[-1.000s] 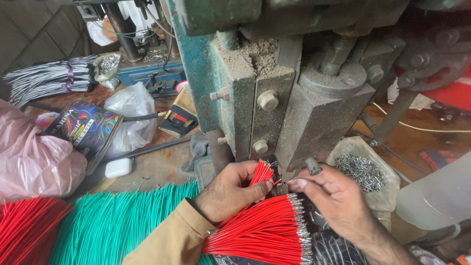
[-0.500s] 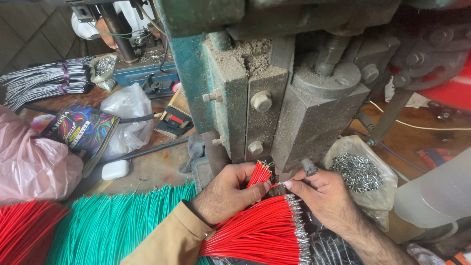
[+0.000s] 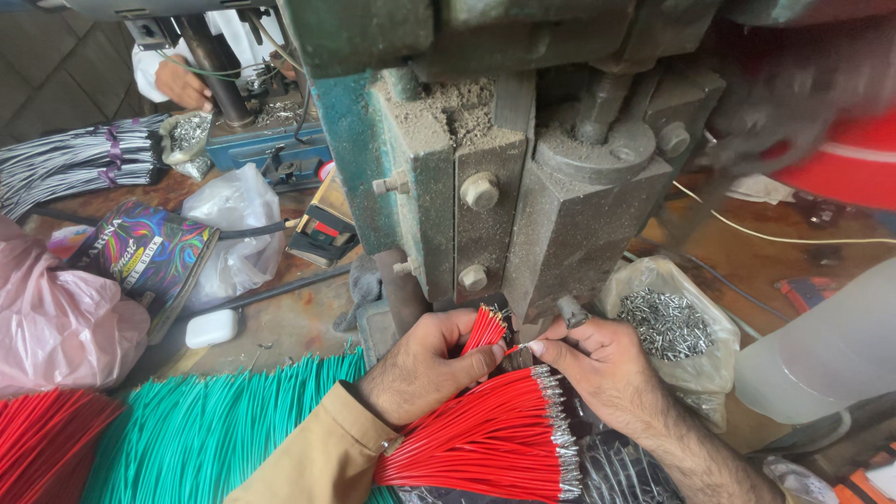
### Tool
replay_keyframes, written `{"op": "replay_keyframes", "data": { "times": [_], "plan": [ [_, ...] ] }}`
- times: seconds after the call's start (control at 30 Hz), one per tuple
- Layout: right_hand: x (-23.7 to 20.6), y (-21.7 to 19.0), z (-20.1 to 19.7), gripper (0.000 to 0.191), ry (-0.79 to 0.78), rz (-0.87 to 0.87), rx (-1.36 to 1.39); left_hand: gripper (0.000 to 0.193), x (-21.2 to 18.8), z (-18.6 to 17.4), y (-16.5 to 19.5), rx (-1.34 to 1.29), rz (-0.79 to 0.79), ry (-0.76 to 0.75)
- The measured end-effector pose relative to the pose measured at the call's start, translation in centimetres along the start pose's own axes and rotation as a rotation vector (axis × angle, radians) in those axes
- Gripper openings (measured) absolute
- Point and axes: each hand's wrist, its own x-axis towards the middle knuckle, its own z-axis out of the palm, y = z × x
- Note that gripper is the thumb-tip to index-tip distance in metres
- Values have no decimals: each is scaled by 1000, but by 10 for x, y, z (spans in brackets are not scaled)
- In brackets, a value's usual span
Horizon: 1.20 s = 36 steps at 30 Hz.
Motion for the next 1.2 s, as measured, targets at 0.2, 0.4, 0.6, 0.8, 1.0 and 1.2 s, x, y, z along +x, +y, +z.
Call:
{"op": "replay_keyframes", "data": {
  "times": [0.2,0.4,0.6,0.8,1.0,1.2],
  "plan": [
    [-1,1,0,11,11,-35,-25,18,-1,1,3,4,-65,26],
    [-16,-2,-18,16,-131,-106,235,19,-6,3,16,137,12,-15],
    [-35,-10,-62,19,73,68,-250,20,-13,8,36,469,74,-50],
    [-37,-11,-79,34,-153,33,-556,24,-19,20,51,590,136,-165],
    [-37,-4,-75,21,-167,-233,-685,24,-19,25,43,585,166,-298],
    [-40,-2,-72,17,-118,-201,-658,19,-8,15,26,72,9,-94]
  ]
}}
